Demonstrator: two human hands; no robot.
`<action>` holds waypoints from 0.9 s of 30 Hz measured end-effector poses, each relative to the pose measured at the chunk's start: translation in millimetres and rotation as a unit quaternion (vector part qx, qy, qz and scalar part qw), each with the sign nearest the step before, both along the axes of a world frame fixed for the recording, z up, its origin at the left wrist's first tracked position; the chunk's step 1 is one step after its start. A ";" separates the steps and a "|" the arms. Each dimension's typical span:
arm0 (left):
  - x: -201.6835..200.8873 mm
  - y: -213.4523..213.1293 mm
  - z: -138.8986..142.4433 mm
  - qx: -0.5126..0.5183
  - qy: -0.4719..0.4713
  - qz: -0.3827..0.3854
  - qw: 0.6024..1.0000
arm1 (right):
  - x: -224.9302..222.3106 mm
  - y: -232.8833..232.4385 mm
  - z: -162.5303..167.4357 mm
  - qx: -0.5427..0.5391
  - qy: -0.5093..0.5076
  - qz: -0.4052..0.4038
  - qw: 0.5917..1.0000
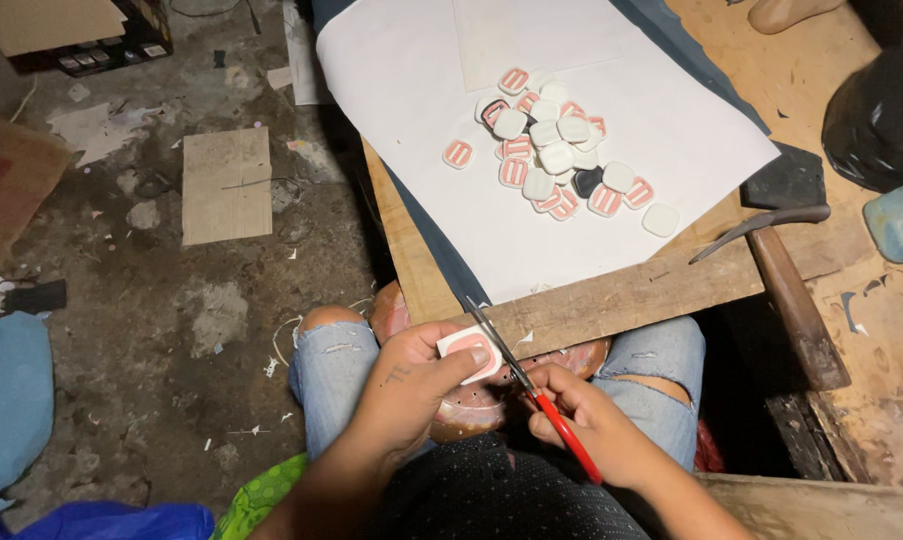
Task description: The person shapes small white and black sole pieces by tapping them with a hammer on a wooden block, then trims the edges with scissors and a utility knife. The finished pieces are placed on a white sheet on the workbench.
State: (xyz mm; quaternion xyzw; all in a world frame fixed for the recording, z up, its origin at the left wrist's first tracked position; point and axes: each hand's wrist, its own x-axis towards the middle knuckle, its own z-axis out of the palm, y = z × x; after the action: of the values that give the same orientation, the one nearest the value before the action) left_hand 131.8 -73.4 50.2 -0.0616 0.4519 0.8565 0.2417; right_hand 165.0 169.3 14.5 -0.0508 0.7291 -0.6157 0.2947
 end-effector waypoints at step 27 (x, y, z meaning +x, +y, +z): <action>-11.6 -9.8 -7.1 -0.057 0.027 0.002 0.998 | 3.2 26.3 -18.0 -0.051 -0.136 -0.057 0.988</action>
State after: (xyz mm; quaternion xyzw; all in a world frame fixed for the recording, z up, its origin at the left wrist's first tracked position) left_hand 120.1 -83.1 43.1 -0.0532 0.5065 0.8311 0.2234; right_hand 168.2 195.6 -3.5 0.0597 0.6514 -0.6692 0.3524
